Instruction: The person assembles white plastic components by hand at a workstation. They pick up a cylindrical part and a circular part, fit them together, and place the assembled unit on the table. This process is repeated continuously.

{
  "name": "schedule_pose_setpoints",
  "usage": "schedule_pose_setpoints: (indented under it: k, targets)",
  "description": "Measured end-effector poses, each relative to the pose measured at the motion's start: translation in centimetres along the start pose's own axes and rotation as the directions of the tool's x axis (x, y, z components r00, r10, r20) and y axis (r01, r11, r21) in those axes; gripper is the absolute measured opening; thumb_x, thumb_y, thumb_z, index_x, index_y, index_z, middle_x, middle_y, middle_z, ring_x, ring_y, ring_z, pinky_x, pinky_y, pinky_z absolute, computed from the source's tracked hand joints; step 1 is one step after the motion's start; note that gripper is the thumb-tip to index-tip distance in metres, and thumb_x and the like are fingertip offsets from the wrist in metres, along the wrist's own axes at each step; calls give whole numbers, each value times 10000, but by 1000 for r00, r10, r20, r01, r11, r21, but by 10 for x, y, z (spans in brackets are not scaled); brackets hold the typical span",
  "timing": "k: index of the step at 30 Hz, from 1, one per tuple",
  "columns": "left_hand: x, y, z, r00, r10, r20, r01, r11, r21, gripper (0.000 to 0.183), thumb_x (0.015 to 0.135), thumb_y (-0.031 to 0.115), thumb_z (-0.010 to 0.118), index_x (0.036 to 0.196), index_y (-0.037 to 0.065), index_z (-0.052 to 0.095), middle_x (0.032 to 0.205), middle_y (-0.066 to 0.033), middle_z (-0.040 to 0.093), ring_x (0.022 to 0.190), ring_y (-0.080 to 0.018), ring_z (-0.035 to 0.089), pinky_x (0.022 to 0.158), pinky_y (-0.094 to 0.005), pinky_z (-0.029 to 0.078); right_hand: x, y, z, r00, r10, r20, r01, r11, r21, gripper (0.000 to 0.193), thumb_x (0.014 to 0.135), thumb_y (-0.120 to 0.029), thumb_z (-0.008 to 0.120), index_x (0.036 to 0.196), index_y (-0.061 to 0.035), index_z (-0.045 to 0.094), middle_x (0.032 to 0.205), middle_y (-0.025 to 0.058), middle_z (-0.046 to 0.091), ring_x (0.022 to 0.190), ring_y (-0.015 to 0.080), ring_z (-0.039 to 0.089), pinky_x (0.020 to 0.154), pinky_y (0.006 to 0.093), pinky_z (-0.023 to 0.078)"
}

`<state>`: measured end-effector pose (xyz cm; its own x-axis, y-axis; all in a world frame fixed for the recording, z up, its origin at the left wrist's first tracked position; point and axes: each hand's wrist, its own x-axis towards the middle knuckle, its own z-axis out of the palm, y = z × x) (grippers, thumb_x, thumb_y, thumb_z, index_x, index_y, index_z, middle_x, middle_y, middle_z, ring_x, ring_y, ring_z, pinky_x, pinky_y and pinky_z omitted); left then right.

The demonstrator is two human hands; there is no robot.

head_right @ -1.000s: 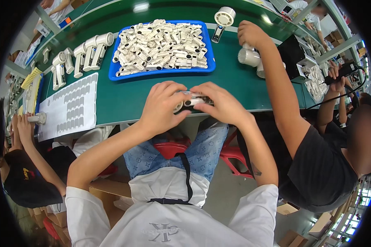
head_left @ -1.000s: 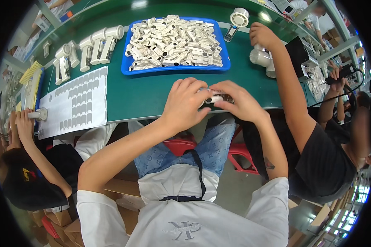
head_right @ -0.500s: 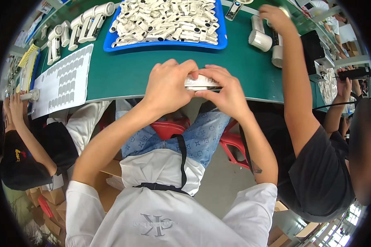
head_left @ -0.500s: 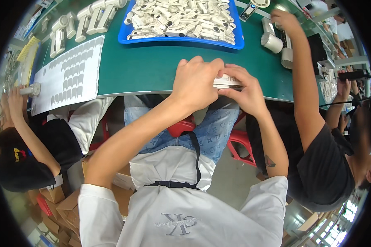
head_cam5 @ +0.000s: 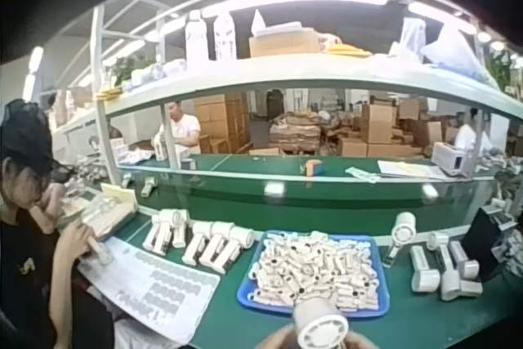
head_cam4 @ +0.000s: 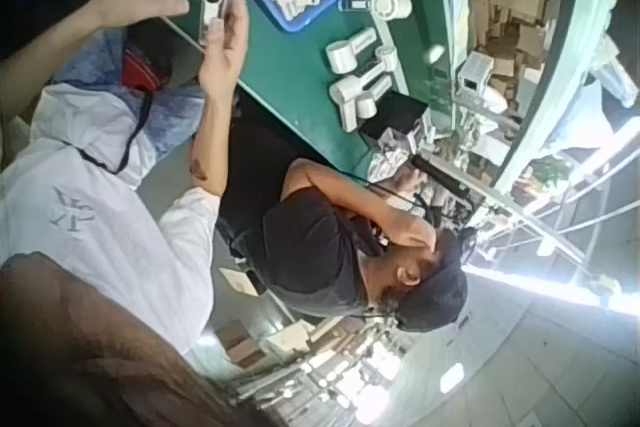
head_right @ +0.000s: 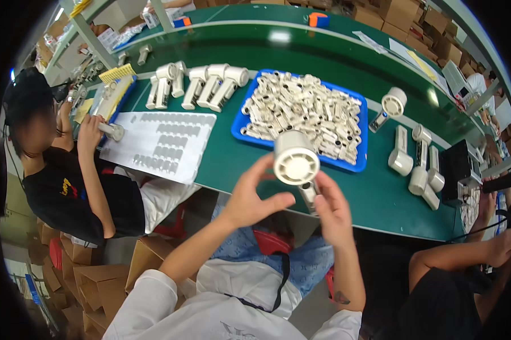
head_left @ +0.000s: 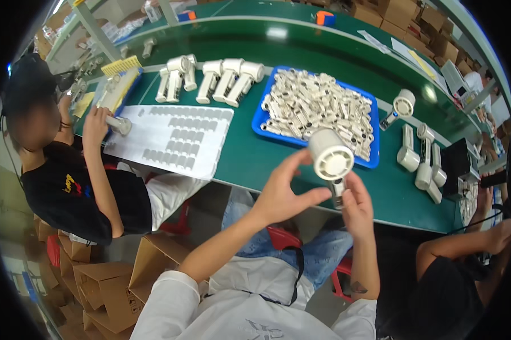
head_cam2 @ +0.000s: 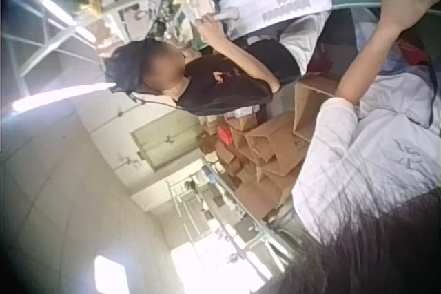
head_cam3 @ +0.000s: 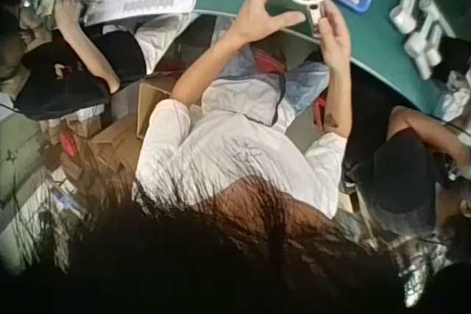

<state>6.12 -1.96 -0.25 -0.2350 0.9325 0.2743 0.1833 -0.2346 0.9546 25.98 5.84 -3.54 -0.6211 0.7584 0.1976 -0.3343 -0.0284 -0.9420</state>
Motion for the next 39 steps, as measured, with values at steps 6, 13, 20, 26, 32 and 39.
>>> schedule_pose_setpoints:
  k: [6,13,20,26,32,39]
  targets:
    - [16,-10,-48,992,-53,-113,38,991,-130,498,833,249,800,1241,20,626,1081,-85,703,945,-156,645,843,-330,513,41,-13,73,958,-81,275,233,781,-579,625,938,-83,604,1508,16,367,1504,224,442,1383,355,452,1130,382,352]
    - [118,-57,-276,683,516,-517,-76,754,653,360,871,310,754,838,21,542,738,-71,519,685,-184,461,623,-363,414,-8,-37,5,999,-25,33,41,737,-674,513,884,-96,659,1381,-36,550,1379,166,551,1216,289,576,971,376,483]
    - [126,-154,-550,715,417,-562,480,292,827,574,806,361,776,1148,-83,654,1106,-320,666,992,-493,631,882,-505,491,2,-89,-87,951,-263,-162,-102,228,-968,512,837,-67,694,1332,-52,564,1365,183,546,1268,387,511,1054,427,433]
    - [152,-185,-549,735,76,-673,622,318,715,605,755,209,812,1265,-51,616,1209,-280,654,1132,-421,629,971,-452,487,26,-73,-164,927,-267,-266,-336,-269,-902,679,794,-55,703,1429,-114,469,1463,155,476,1379,387,413,1119,462,390]
    - [162,-171,-495,717,444,-537,373,407,834,537,781,115,709,1277,-60,600,1278,-245,630,1214,-405,571,1078,-442,410,38,-77,-183,926,-345,-153,-205,-119,-971,626,731,-159,801,1290,-35,546,1270,188,589,1255,397,520,1066,440,425]
    - [194,-57,-226,926,373,-53,-254,723,643,162,880,74,683,1039,47,698,1049,-82,682,934,-212,659,873,-320,506,30,-128,-42,936,-351,-32,73,281,-957,615,695,-254,803,1221,-41,565,1062,155,628,924,346,644,809,402,534]
